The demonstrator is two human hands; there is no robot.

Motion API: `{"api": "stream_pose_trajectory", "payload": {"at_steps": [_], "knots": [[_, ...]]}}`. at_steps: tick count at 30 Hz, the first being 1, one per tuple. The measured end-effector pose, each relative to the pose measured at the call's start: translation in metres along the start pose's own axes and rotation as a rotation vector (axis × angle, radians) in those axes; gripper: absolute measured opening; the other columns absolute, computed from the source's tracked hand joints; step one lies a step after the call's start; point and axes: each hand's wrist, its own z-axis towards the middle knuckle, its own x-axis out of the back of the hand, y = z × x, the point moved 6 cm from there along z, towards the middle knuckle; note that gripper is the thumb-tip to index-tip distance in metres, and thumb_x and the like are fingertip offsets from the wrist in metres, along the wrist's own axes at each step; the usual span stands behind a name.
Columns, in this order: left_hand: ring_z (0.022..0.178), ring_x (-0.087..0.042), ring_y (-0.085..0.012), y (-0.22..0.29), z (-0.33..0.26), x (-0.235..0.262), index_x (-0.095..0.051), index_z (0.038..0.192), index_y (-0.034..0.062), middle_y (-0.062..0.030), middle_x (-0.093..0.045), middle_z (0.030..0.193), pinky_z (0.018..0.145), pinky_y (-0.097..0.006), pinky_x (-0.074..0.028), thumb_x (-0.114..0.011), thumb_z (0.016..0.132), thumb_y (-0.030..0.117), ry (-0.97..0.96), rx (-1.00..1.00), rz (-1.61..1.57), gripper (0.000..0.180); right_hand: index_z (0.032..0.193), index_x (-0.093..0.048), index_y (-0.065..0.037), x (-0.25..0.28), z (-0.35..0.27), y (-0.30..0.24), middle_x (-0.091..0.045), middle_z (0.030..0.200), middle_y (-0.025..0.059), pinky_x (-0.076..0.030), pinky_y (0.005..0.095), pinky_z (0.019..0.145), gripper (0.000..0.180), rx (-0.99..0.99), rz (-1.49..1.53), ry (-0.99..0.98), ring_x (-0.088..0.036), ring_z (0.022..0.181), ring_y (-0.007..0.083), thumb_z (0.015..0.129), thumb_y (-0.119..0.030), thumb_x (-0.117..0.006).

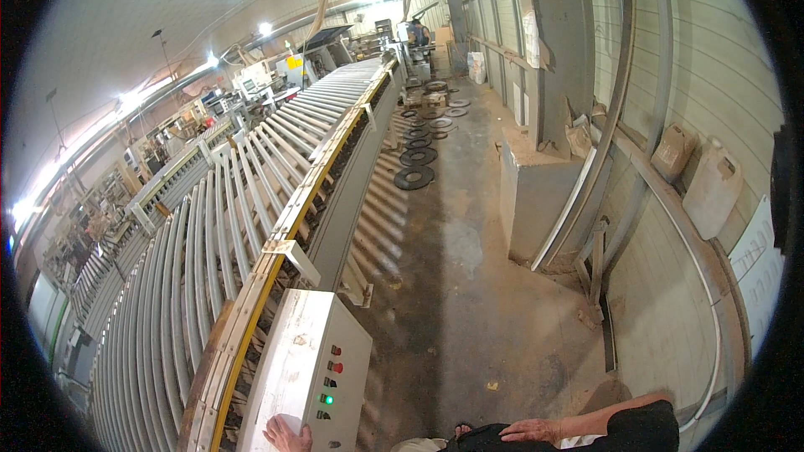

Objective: The recorder interacts with a control panel and monitors a large roller conveyor system in a manufacturing facility.

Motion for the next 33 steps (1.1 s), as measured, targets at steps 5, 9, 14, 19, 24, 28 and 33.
{"api": "stream_pose_trajectory", "payload": {"at_steps": [5,9,14,19,24,28,33], "knots": [[0.136,-0.028,-0.0344,0.004,0.000,0.004,-0.033,0.142,-0.0005,-0.0210,-0.037,0.144,0.114,-0.051,-0.018,-0.056,0.085,0.055,-0.019,0.013,-0.007,0.083,0.147,-0.028,-0.015,0.003,0.001,0.000,-0.038,0.144,0.0136,-0.034,0.0416,0.108,0.051,0.007,0.005,0.006,-0.040,0.132,0.0295,0.097,-0.011,-0.036],[0.137,-0.027,-0.0340,0.004,0.000,0.004,-0.033,0.142,-0.0005,-0.0201,-0.037,0.145,0.114,-0.050,-0.017,-0.055,0.085,0.055,-0.032,0.019,0.006,0.082,0.148,-0.028,-0.014,0.016,0.011,-0.018,-0.038,0.144,0.0145,-0.034,0.0418,0.108,0.052,0.023,0.014,0.008,-0.040,0.132,0.0297,0.096,-0.014,-0.039],[0.139,-0.025,-0.0322,0.002,0.000,0.001,-0.033,0.142,-0.0001,-0.0180,-0.035,0.146,0.115,-0.049,-0.015,-0.054,0.087,0.055,-0.045,0.009,0.004,0.081,0.147,-0.028,-0.014,0.005,0.003,-0.005,-0.038,0.144,0.0146,-0.034,0.0424,0.108,0.055,0.008,-0.016,-0.014,-0.041,0.131,0.0308,0.094,-0.017,-0.042],[0.139,-0.025,-0.0322,0.003,-0.001,0.004,-0.032,0.142,0.0001,-0.0183,-0.035,0.147,0.115,-0.049,-0.015,-0.054,0.087,0.055,-0.046,0.014,-0.001,0.081,0.148,-0.028,-0.016,0.007,0.005,-0.007,-0.038,0.144,0.0141,-0.034,0.0428,0.107,0.055,0.002,-0.006,-0.014,-0.041,0.131,0.0310,0.094,-0.016,-0.040],[0.138,-0.025,-0.0329,0.003,-0.002,0.006,-0.033,0.142,0.0002,-0.0190,-0.035,0.146,0.115,-0.050,-0.015,-0.054,0.087,0.055,-0.047,0.014,-0.006,0.081,0.148,-0.028,-0.018,0.016,0.010,-0.018,-0.037,0.144,0.0139,-0.034,0.0432,0.107,0.054,-0.010,0.032,0.015,-0.041,0.131,0.0307,0.095,-0.015,-0.040],[0.137,-0.027,-0.0339,0.003,-0.001,0.005,-0.034,0.141,0.0001,-0.0207,-0.036,0.144,0.114,-0.050,-0.017,-0.055,0.086,0.055,-0.016,0.002,-0.012,0.081,0.148,-0.028,-0.018,0.009,0.005,-0.009,-0.037,0.145,0.0135,-0.034,0.0427,0.107,0.053,-0.023,0.071,0.013,-0.041,0.131,0.0304,0.096,-0.015,-0.040],[0.136,-0.028,-0.0348,0.002,0.000,0.004,-0.035,0.140,0.0001,-0.0219,-0.037,0.143,0.113,-0.051,-0.018,-0.057,0.084,0.055,-0.006,0.003,-0.018,0.082,0.148,-0.027,-0.018,0.007,0.004,-0.005,-0.037,0.145,0.0134,-0.035,0.0424,0.107,0.052,-0.010,0.057,0.029,-0.041,0.131,0.0302,0.097,-0.016,-0.038]]}}
